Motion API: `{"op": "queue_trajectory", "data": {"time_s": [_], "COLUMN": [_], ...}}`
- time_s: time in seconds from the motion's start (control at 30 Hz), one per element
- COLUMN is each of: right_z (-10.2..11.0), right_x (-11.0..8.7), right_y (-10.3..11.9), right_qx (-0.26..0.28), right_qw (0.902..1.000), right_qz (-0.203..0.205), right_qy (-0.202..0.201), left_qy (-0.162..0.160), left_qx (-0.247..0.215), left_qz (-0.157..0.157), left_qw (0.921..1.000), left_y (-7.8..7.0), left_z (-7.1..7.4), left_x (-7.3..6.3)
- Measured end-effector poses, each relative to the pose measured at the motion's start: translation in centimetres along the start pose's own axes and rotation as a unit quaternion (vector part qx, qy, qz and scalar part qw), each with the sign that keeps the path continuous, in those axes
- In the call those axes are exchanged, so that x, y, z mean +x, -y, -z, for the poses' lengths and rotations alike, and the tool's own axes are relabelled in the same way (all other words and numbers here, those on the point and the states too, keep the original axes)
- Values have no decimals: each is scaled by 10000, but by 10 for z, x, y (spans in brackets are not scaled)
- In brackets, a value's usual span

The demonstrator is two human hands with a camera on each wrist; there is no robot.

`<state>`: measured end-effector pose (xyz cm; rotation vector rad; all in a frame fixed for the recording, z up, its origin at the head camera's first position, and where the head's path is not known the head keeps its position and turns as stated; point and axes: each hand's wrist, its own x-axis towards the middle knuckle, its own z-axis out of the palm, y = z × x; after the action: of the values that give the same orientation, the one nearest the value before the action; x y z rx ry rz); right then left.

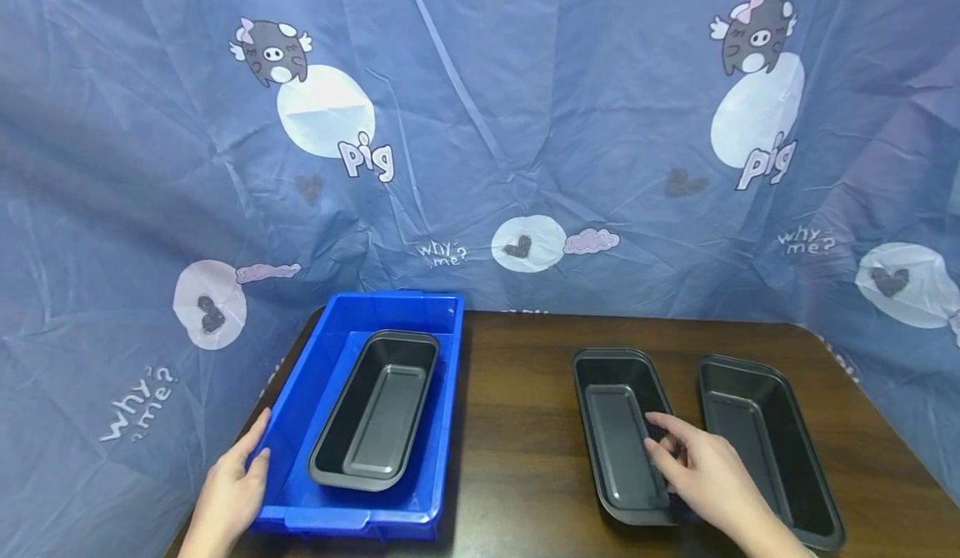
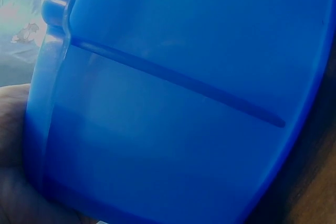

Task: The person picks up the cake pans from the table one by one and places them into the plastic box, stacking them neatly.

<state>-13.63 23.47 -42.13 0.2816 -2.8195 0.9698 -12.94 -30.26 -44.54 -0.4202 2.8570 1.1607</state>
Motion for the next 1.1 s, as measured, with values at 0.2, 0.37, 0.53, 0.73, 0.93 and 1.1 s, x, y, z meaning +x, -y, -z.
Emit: {"op": "queue_trajectory", "data": {"time_s": [0.2,0.37,0.53,0.73,0.93,1.1], "right_z": [9,12,9,7,4,3], "right_x": [-5,-8,-12,-14,-13,-8], "right_y": [-14,-25,-34,-39,-43,-45], "right_qx": [-506,-899,-1150,-1233,-1323,-1654], "right_qw": [9969,9931,9914,9877,9818,9727], "right_qz": [-597,-746,-628,-882,-1150,-1256], "right_qy": [116,115,15,383,736,1032], "left_qy": [-136,-170,-69,-78,-73,-4], "left_qx": [78,96,53,41,37,13], "left_qz": [-133,-177,-77,-58,-120,-109], "left_qw": [9998,9997,9999,9999,9999,9999], "left_y": [2,2,2,2,2,2], "left_z": [-1,-1,-1,-2,-1,1], "left_x": [-2,-3,-1,-1,-2,-2]}}
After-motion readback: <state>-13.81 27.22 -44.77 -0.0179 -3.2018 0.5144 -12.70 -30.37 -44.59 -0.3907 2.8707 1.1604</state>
